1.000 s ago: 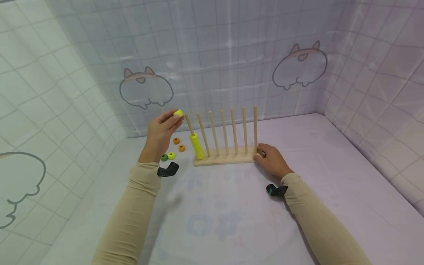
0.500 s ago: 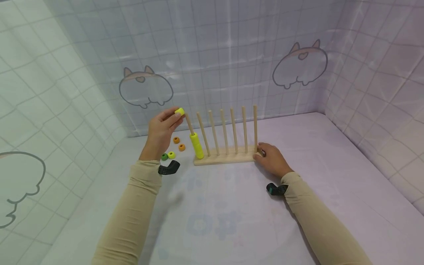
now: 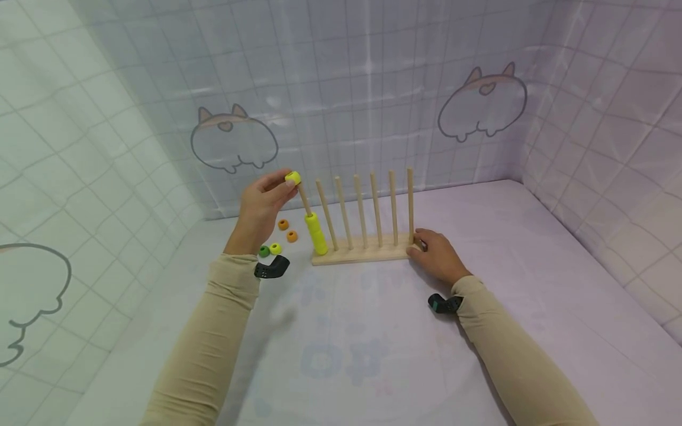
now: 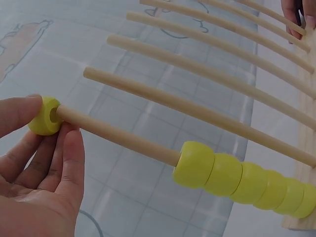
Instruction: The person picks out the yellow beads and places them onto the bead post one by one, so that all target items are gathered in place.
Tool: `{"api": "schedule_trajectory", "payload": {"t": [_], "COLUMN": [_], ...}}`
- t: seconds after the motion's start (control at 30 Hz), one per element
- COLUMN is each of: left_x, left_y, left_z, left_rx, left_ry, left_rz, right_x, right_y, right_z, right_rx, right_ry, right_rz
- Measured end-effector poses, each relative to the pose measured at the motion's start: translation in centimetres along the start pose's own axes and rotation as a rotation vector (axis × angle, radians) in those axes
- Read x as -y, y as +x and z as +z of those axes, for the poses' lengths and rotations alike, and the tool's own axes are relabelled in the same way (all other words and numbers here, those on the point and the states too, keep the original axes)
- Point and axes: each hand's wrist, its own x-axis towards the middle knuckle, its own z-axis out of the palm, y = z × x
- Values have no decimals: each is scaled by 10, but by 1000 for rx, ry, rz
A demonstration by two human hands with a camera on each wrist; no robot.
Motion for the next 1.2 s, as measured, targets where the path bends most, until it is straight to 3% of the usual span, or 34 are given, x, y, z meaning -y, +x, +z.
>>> {"api": "schedule_trajectory", "payload": {"t": [0.23, 0.43, 1.2], "left_x": [-1, -3, -1], "left_y": [1, 0, 3], "left_z": [-1, 0, 4], "left_rx": [5, 20, 40], "left_ry": [29, 71, 80], "left_rz": [-22, -2, 28], "right_x": [-2, -3, 1], "right_y": [0, 1, 1], "right_z": [1, 3, 1], "right_rx": [-5, -15, -2], "right_ry": [7, -7, -7], "right_rz": [-6, -5, 0]}}
